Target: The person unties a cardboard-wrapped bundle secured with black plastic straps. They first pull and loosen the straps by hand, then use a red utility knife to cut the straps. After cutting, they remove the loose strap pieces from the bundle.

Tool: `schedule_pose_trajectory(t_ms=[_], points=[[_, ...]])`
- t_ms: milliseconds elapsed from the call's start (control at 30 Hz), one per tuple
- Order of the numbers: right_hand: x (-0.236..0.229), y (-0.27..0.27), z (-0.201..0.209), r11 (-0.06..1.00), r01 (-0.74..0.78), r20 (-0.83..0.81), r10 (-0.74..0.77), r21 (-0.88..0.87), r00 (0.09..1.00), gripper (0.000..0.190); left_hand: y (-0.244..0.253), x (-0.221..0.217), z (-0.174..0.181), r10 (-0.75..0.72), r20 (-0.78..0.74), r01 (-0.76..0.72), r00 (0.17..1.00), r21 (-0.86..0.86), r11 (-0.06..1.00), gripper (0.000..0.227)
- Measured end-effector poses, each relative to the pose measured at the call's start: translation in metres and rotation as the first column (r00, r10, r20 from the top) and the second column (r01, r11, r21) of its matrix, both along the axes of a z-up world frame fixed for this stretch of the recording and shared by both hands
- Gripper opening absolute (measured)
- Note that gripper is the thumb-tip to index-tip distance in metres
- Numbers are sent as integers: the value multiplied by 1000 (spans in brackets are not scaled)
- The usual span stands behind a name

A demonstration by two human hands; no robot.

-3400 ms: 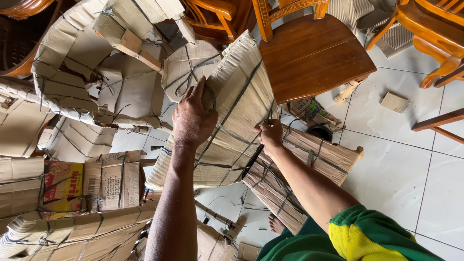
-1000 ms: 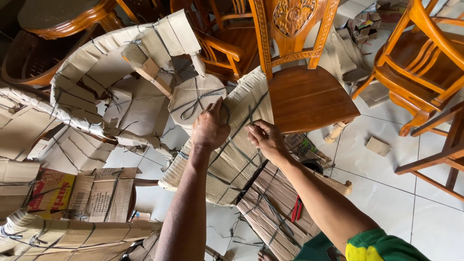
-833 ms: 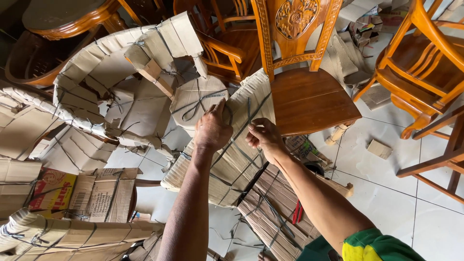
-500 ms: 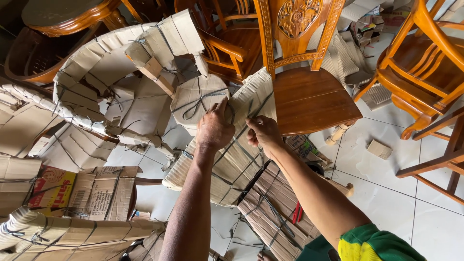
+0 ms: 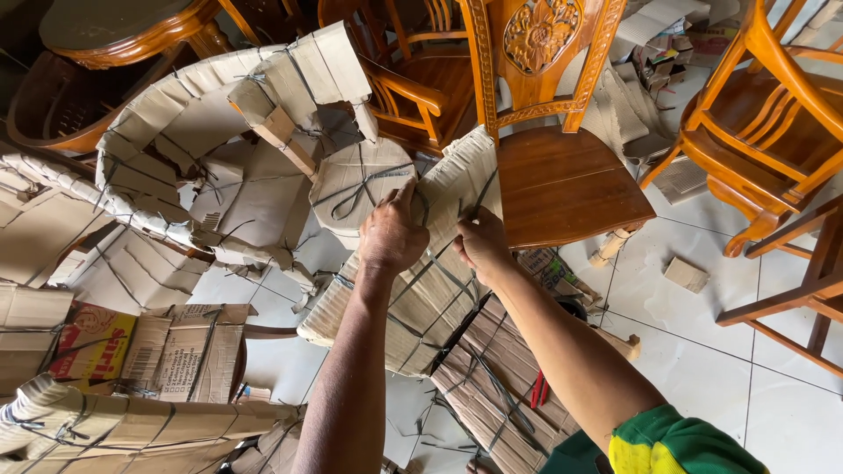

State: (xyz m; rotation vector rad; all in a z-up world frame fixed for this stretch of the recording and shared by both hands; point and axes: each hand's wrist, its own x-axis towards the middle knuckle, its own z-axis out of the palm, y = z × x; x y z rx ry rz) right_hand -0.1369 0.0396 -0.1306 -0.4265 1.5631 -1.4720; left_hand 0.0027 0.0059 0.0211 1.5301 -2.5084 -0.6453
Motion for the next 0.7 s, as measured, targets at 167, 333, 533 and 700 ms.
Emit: schedule_pose_trajectory(t_ms=[167,333,533,700], points=[[2,22,38,997,-78,-32,78,-9,996,14,0,0,1,-8,-4,8,1000,-2,1000,87],[-16,46,27,953,-298,-177,286,-49,942,37,0,1,1,-4,-5,4,1000,-6,1000,87],[-39,61,-14,935,-351,-517,278,-47,810,19,-4,-1,-4,8,-2,-8,1000,1,1000,70],[-26,84,50,927,-373,-836,182,-29,518,15,-4,-1,-12,36,-35,-37,999,-45,998,60]])
